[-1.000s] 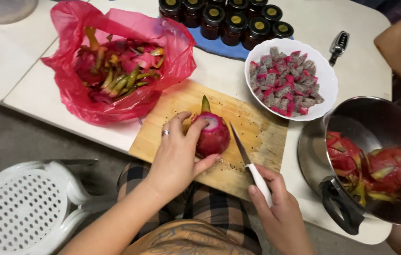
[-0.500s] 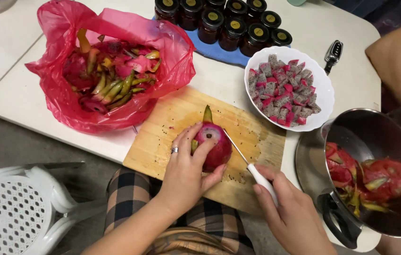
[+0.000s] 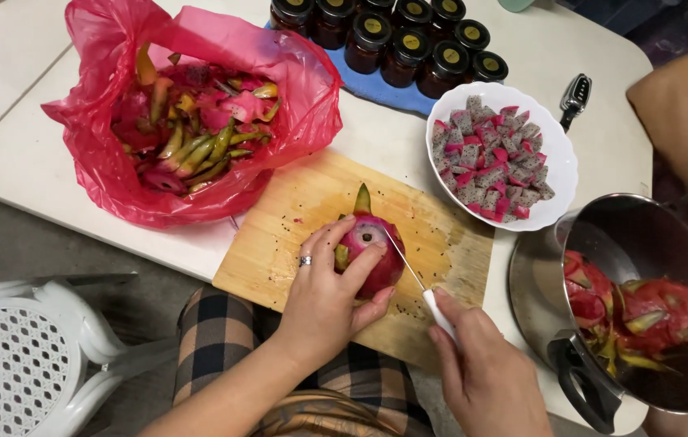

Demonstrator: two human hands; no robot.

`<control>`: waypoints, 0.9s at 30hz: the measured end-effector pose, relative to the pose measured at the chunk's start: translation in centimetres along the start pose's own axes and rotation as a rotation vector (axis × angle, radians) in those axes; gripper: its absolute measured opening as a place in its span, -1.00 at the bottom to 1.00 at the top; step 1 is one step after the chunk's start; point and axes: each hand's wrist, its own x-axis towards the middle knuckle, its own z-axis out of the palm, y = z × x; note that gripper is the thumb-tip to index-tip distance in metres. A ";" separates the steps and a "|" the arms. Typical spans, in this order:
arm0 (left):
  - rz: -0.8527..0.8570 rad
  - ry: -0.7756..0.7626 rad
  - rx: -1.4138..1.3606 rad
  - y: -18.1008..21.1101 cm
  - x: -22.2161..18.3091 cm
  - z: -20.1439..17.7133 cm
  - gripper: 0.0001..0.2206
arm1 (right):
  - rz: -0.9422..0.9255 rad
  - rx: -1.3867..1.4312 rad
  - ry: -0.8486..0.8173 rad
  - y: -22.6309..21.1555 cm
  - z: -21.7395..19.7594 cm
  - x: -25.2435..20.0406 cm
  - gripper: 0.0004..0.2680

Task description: Peeling and cutting a dragon fruit on a wooden cutting board

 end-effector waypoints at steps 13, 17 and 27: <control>0.003 -0.036 0.071 0.3 0.0 -0.3 -0.53 | 0.019 -0.168 -0.071 -0.2 0.4 0.5 -0.71; 0.027 -0.023 0.071 0.1 0.0 -0.2 -0.53 | 0.020 -0.170 -0.075 0.2 0.8 0.7 -0.69; 0.023 -0.041 0.057 0.0 -0.3 0.1 -0.55 | 0.144 -0.163 -0.158 0.2 0.7 0.5 -0.69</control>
